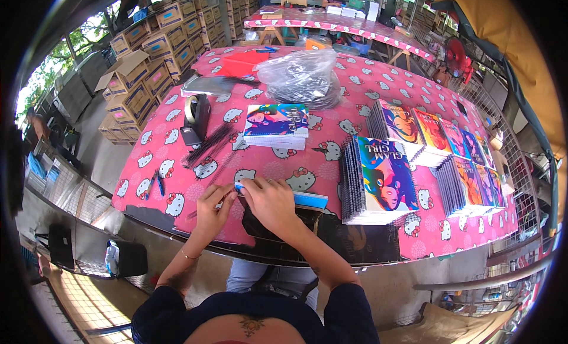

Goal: The person applies plastic spiral binding to several notebooks by hand, sliding the binding over the edge of the pages one by one and placing the finished notebooks into a bag.

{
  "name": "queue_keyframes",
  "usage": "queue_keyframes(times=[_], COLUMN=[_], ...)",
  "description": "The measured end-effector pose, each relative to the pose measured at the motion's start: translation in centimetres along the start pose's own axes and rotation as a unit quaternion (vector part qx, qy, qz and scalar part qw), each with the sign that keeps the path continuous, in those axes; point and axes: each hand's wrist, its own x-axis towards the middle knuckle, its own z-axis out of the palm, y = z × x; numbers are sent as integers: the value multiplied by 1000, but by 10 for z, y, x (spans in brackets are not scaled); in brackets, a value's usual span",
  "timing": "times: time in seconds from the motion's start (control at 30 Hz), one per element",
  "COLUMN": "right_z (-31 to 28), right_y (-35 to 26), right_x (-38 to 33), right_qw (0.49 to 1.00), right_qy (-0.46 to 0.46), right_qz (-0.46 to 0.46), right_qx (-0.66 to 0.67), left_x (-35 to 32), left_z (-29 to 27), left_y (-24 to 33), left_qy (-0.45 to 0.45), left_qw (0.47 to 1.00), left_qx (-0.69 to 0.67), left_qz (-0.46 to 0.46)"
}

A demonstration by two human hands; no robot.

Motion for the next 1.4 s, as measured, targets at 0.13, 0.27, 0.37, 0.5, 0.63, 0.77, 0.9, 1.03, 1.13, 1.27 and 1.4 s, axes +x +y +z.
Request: queue_keyframes(times=[0.13, 0.27, 0.37, 0.5, 0.63, 0.77, 0.9, 1.03, 1.13, 1.27, 1.4], right_z=[-1, -2, 0, -1, -2, -3, -8, -13, -16, -26, -27], right_y=[-1, -3, -2, -3, -1, 0, 1, 6, 9, 9, 12], right_x=[1, 2, 2, 3, 4, 3, 3, 3, 5, 1, 0], right_qw=[1000, 1000, 1000, 1000, 1000, 999, 997, 991, 993, 995, 993], right_qy=[5, 0, 0, -22, -16, -32, -57, -91, -88, -89, -106], right_qz=[-3, -3, -7, -3, -14, -16, -6, 16, -6, 2, 23], right_qx=[6, 5, 8, 7, 19, 40, 58, 99, 84, 44, 51], left_x=[4, 9, 12, 15, 17, 35, 40, 48, 50, 53, 51], left_z=[-4, -5, -8, -7, -4, -22, -23, -34, -28, -32, -25], left_y=[3, 8, 11, 5, 3, 0, 3, -7, 3, -2, -5], left_qy=[0, -4, -29, -25, -32, -166, -176, -227, -181, -222, -247], left_qw=[1000, 999, 996, 997, 998, 985, 984, 971, 980, 969, 965], left_qx=[19, -7, -49, -39, -36, -44, -37, -67, -32, 29, 20], left_qz=[-3, -40, -67, -60, -29, -31, 22, 28, 70, 109, 85])
